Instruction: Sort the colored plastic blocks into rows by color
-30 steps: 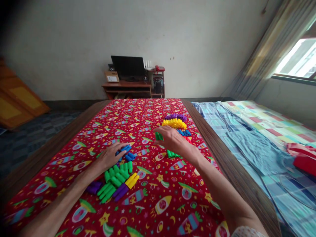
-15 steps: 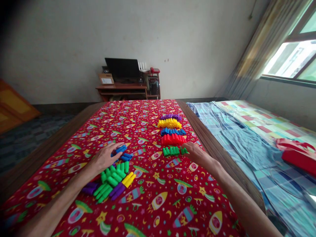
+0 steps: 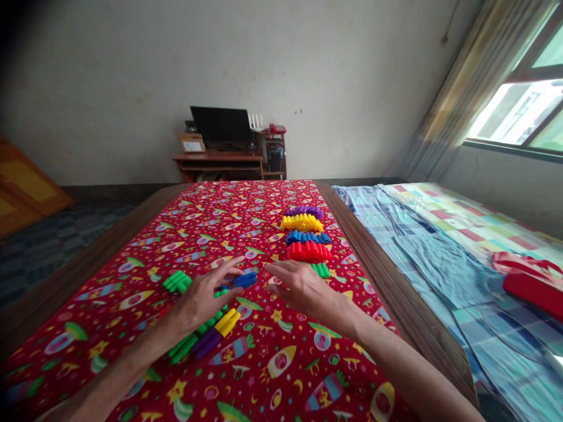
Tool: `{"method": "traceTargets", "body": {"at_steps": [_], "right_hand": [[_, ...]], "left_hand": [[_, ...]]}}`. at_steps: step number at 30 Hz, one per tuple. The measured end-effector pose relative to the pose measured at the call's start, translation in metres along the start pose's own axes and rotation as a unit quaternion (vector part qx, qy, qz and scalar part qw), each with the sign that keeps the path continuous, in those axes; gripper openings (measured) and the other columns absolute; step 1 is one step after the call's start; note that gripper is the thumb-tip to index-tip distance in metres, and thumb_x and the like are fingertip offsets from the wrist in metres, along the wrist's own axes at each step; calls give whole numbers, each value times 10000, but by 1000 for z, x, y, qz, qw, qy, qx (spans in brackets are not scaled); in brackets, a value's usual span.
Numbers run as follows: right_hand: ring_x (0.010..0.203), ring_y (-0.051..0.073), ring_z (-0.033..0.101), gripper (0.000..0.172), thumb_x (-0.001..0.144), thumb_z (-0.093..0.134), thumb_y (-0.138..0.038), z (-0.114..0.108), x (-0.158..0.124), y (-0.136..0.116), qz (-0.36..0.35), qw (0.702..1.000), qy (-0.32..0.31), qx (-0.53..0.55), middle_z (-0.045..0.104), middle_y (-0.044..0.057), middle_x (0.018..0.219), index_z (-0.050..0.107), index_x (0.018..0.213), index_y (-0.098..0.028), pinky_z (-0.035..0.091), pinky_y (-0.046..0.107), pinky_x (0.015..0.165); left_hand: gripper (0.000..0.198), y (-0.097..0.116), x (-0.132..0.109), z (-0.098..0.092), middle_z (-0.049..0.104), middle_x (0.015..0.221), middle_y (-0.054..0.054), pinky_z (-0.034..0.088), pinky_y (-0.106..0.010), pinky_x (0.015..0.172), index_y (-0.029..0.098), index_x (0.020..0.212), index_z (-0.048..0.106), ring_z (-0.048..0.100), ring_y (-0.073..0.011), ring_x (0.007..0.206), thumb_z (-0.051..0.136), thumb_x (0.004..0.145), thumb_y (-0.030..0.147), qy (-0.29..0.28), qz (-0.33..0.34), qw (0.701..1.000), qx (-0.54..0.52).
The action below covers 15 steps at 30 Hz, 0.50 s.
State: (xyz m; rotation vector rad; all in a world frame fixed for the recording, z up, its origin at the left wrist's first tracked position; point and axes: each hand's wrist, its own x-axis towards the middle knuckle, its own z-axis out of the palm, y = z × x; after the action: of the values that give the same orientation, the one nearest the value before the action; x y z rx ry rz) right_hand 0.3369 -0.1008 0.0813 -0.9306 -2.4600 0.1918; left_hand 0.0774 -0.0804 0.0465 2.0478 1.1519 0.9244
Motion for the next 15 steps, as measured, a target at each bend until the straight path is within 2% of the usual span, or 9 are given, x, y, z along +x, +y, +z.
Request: {"method": "traceTargets", "body": {"at_steps": [2, 6, 12, 15], "right_hand": [[1034, 213, 639, 289, 996, 453, -297, 16, 18, -15, -47, 998, -6, 31, 654, 139, 1150, 559, 1236, -176, 522, 330, 844], [848, 184, 652, 190, 979, 472, -204, 36, 32, -16, -56, 994, 34, 90, 679, 115, 978, 608, 1099, -149, 513, 283, 721], [648, 121, 609, 242, 879, 643, -188, 39, 17, -5, 19, 984, 89, 151, 675, 25, 847, 561, 1107, -174, 473, 216, 588], [708, 153, 622, 192, 909, 609, -225, 43, 12, -6, 12, 988, 120, 100, 662, 50, 859, 544, 1080, -169, 500, 254, 614]], "left_hand": [[614, 10, -3, 7, 730, 1105, -81, 584, -341, 844, 220, 1368, 479, 717, -239, 956, 646, 824, 449, -13, -38, 995, -89], [628, 18, -6, 14, 747, 1041, -92, 597, -348, 818, 174, 1284, 507, 736, -249, 903, 641, 809, 562, -22, -111, 960, -257], [519, 17, -8, 24, 755, 855, -50, 608, -317, 705, 174, 981, 596, 747, -221, 708, 732, 717, 599, -71, -163, 928, -328], [516, 16, -10, 30, 745, 820, -42, 605, -324, 729, 170, 918, 583, 744, -219, 716, 788, 668, 571, -70, -189, 912, -358]]}}
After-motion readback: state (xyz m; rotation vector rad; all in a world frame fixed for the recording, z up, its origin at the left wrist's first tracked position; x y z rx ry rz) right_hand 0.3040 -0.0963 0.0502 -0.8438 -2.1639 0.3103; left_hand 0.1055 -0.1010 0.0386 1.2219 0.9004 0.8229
